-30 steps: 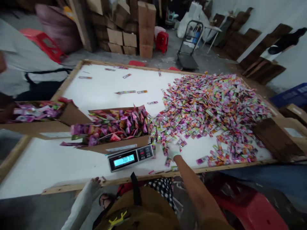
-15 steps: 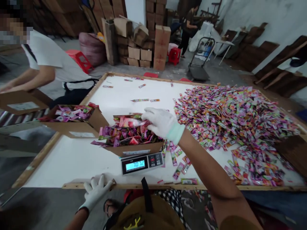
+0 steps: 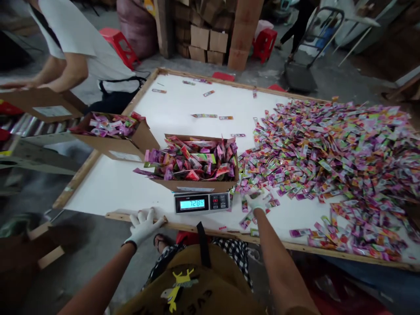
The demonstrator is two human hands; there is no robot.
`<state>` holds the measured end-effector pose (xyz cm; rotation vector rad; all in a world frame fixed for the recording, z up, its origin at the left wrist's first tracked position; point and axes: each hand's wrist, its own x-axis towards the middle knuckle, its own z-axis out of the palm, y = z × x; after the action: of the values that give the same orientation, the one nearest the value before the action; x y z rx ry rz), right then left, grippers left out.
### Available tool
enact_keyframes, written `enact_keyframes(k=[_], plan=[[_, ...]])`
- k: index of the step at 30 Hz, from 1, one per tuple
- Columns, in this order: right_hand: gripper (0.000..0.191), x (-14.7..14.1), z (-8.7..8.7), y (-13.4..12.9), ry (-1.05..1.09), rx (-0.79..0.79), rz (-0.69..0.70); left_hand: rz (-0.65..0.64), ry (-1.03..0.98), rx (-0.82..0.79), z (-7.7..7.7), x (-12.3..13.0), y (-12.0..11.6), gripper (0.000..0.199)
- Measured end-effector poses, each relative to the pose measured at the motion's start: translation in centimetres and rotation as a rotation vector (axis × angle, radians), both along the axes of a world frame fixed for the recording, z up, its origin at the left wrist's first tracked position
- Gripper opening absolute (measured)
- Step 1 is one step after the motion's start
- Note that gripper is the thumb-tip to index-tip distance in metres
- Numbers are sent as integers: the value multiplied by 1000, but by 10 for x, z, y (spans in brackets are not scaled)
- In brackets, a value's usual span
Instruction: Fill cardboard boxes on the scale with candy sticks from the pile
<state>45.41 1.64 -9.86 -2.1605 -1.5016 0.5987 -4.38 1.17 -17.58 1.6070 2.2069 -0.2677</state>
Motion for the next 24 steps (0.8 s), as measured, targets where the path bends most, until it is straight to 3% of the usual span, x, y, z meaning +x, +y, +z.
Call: enact_keyframes(k=[3, 6, 9, 12, 17, 20, 24], plan=[[10, -9, -27, -4, -48, -191, -134, 4, 22, 10, 4, 3, 0, 99], [12, 0, -32, 4, -36, -307, -105, 4, 10, 8, 9, 4, 0, 100], [11, 19, -16, 7, -14, -373, -60, -2, -9, 12, 11, 3, 0, 99], [18, 30, 16, 1, 9, -384, -9, -19, -32, 43, 8, 0, 1, 93], [34, 5, 68, -19, 92, -242, 122, -26, -67, 93, 8, 2, 6, 91], [35, -16, 78, -28, 158, -157, 144, -9, -75, 105, 14, 6, 7, 93], [35, -14, 67, -26, 214, -128, 1, -69, -65, 83, 16, 5, 6, 93]])
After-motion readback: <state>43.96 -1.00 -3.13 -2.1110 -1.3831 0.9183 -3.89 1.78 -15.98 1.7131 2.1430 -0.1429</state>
